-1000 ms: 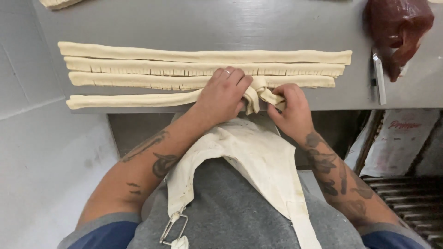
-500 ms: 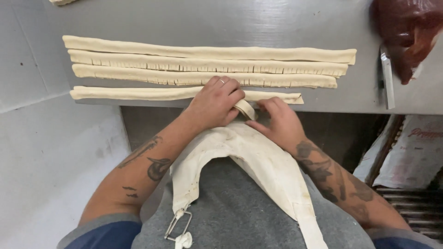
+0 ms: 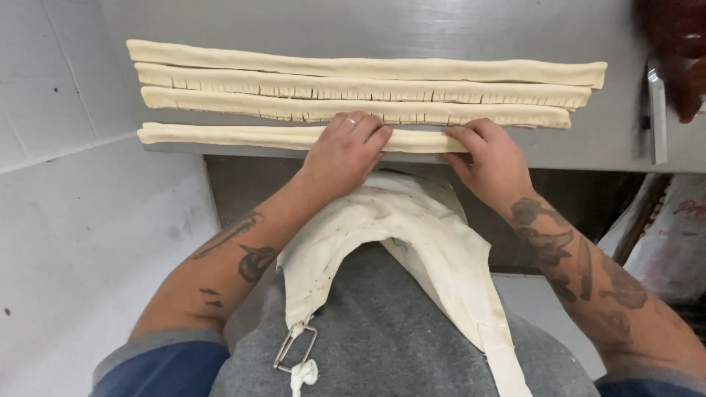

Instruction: Cutting notches into long strips of dough and arranging them on a stainless steel workbench.

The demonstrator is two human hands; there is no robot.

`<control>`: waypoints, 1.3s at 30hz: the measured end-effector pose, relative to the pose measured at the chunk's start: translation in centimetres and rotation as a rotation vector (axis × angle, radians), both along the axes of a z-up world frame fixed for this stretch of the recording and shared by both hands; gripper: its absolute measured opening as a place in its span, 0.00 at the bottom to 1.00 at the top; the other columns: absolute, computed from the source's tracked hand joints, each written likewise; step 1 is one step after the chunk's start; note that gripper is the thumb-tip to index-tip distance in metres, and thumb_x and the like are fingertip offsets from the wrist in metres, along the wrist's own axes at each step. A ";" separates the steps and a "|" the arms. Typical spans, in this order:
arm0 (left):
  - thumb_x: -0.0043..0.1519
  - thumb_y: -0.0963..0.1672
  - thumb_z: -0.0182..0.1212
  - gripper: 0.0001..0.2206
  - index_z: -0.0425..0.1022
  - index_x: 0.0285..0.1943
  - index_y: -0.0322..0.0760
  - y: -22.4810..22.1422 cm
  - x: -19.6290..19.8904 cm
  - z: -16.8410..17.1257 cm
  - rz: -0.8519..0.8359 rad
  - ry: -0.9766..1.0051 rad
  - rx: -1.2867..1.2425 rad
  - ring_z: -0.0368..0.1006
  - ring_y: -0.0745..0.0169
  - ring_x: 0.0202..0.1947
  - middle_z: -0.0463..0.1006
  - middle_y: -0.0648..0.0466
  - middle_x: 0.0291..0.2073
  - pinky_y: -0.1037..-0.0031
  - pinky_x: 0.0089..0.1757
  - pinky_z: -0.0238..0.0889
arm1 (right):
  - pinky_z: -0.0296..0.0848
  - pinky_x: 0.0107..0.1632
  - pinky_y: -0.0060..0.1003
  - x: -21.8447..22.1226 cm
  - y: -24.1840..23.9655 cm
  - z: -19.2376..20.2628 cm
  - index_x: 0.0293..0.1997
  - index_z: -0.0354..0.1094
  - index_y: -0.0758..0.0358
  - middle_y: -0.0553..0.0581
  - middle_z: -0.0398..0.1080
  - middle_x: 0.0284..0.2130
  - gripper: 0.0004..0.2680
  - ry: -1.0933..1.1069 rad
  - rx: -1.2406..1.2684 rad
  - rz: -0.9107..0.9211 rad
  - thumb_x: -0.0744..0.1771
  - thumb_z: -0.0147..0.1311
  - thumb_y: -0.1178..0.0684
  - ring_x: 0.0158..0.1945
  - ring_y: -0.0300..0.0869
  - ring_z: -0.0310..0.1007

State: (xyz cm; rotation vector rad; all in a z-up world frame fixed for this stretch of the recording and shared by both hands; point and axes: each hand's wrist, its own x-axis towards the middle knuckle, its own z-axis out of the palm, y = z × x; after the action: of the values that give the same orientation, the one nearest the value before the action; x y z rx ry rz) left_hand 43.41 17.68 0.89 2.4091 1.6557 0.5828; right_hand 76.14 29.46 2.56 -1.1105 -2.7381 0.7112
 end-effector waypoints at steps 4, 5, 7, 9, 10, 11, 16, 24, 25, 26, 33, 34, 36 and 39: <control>0.80 0.51 0.57 0.15 0.81 0.63 0.39 -2.7 -3.3 -0.1 0.076 0.088 0.047 0.81 0.42 0.58 0.79 0.46 0.53 0.52 0.58 0.70 | 0.81 0.58 0.47 0.7 0.1 -0.6 0.61 0.84 0.47 0.49 0.77 0.51 0.17 0.038 0.214 0.098 0.66 0.82 0.47 0.57 0.50 0.83; 0.81 0.51 0.56 0.15 0.81 0.63 0.41 -3.1 -3.5 -0.1 0.101 0.065 0.057 0.81 0.44 0.58 0.79 0.48 0.52 0.53 0.59 0.70 | 0.81 0.58 0.47 0.8 0.0 -1.0 0.61 0.85 0.49 0.51 0.77 0.51 0.17 0.075 0.210 0.083 0.67 0.82 0.47 0.57 0.52 0.83; 0.81 0.52 0.55 0.15 0.82 0.62 0.42 -3.3 -4.0 -0.2 0.140 0.055 0.075 0.81 0.45 0.58 0.80 0.49 0.52 0.54 0.59 0.70 | 0.80 0.58 0.47 0.4 0.3 -1.5 0.62 0.85 0.52 0.53 0.77 0.51 0.16 0.126 0.213 0.082 0.68 0.82 0.47 0.57 0.53 0.82; 0.83 0.54 0.51 0.19 0.79 0.67 0.40 -3.4 -3.8 -0.3 0.172 0.062 0.043 0.80 0.43 0.60 0.79 0.47 0.54 0.53 0.60 0.70 | 0.80 0.59 0.48 -0.1 0.2 -1.2 0.62 0.85 0.52 0.55 0.76 0.51 0.17 0.097 0.226 0.074 0.67 0.81 0.46 0.57 0.54 0.82; 0.83 0.54 0.51 0.19 0.79 0.67 0.40 -4.0 -4.4 -0.3 0.183 0.065 0.046 0.80 0.43 0.60 0.79 0.47 0.54 0.53 0.60 0.70 | 0.80 0.59 0.48 -0.4 0.1 -1.1 0.62 0.85 0.52 0.55 0.76 0.51 0.17 0.102 0.230 0.084 0.67 0.81 0.46 0.57 0.54 0.82; 0.80 0.54 0.56 0.20 0.79 0.69 0.40 -4.5 -4.9 -0.2 0.180 0.093 0.013 0.80 0.42 0.61 0.79 0.47 0.55 0.52 0.61 0.70 | 0.78 0.59 0.49 -0.6 0.1 -1.1 0.63 0.84 0.52 0.54 0.76 0.52 0.20 0.075 0.235 0.096 0.66 0.82 0.44 0.59 0.54 0.81; 0.82 0.52 0.53 0.17 0.79 0.69 0.40 -5.8 -6.9 -0.9 0.198 0.161 0.009 0.80 0.43 0.62 0.79 0.47 0.56 0.53 0.61 0.70 | 0.75 0.59 0.51 -4.0 -0.9 -1.5 0.68 0.81 0.53 0.55 0.77 0.55 0.26 0.054 0.183 0.135 0.63 0.83 0.42 0.64 0.55 0.79; 0.75 0.54 0.65 0.20 0.79 0.68 0.41 -5.4 -8.3 -1.6 0.160 0.129 0.042 0.78 0.45 0.62 0.79 0.48 0.55 0.55 0.60 0.70 | 0.77 0.60 0.52 -6.8 -1.7 -2.6 0.68 0.80 0.51 0.56 0.77 0.54 0.24 0.073 0.161 0.230 0.64 0.79 0.43 0.63 0.56 0.80; 0.75 0.54 0.65 0.20 0.79 0.68 0.41 -5.3 -8.5 -1.8 0.165 0.133 0.045 0.78 0.45 0.62 0.79 0.48 0.55 0.55 0.60 0.70 | 0.77 0.60 0.52 -8.4 -2.2 -1.9 0.68 0.80 0.51 0.56 0.77 0.54 0.24 0.077 0.164 0.235 0.64 0.79 0.43 0.63 0.56 0.80; 0.74 0.54 0.64 0.21 0.78 0.68 0.41 -5.5 -8.8 -2.0 0.152 0.114 0.058 0.79 0.45 0.62 0.79 0.48 0.56 0.55 0.60 0.70 | 0.77 0.62 0.54 -10.1 -2.9 -1.3 0.68 0.80 0.53 0.57 0.77 0.55 0.24 0.126 0.169 0.238 0.65 0.79 0.41 0.64 0.58 0.79; 0.75 0.59 0.69 0.27 0.81 0.68 0.35 -11.7 -21.1 3.6 0.292 -0.076 0.008 0.80 0.35 0.62 0.81 0.42 0.57 0.47 0.60 0.71 | 0.75 0.65 0.55 -23.0 -6.1 -0.6 0.70 0.80 0.55 0.57 0.78 0.58 0.21 0.270 0.105 0.364 0.72 0.70 0.36 0.66 0.57 0.78; 0.75 0.59 0.69 0.27 0.81 0.68 0.35 -13.1 -24.1 4.4 0.288 -0.075 0.008 0.80 0.35 0.62 0.81 0.42 0.57 0.47 0.60 0.71 | 0.75 0.65 0.55 -24.2 -6.4 -0.8 0.70 0.80 0.55 0.57 0.78 0.58 0.21 0.271 0.105 0.361 0.72 0.70 0.36 0.66 0.57 0.78; 0.82 0.53 0.63 0.21 0.80 0.71 0.32 -15.5 -30.0 5.9 0.534 -0.250 -0.040 0.81 0.33 0.56 0.80 0.43 0.54 0.49 0.57 0.72 | 0.74 0.65 0.53 -26.7 -7.0 -1.1 0.70 0.80 0.53 0.55 0.79 0.57 0.19 0.256 0.066 0.368 0.73 0.68 0.36 0.66 0.56 0.78; 0.79 0.54 0.70 0.22 0.82 0.70 0.32 -18.2 -35.2 4.5 0.493 -0.196 -0.040 0.82 0.34 0.56 0.80 0.45 0.55 0.50 0.57 0.73 | 0.77 0.62 0.52 -29.0 -8.1 -1.8 0.70 0.80 0.54 0.56 0.80 0.55 0.17 0.193 0.082 0.359 0.73 0.68 0.42 0.63 0.56 0.81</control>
State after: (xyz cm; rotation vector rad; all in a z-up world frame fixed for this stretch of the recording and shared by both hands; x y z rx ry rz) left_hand 8.19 -0.53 5.39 1.8390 2.1474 0.8122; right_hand 47.14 21.35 0.79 -0.5061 -2.7929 0.6940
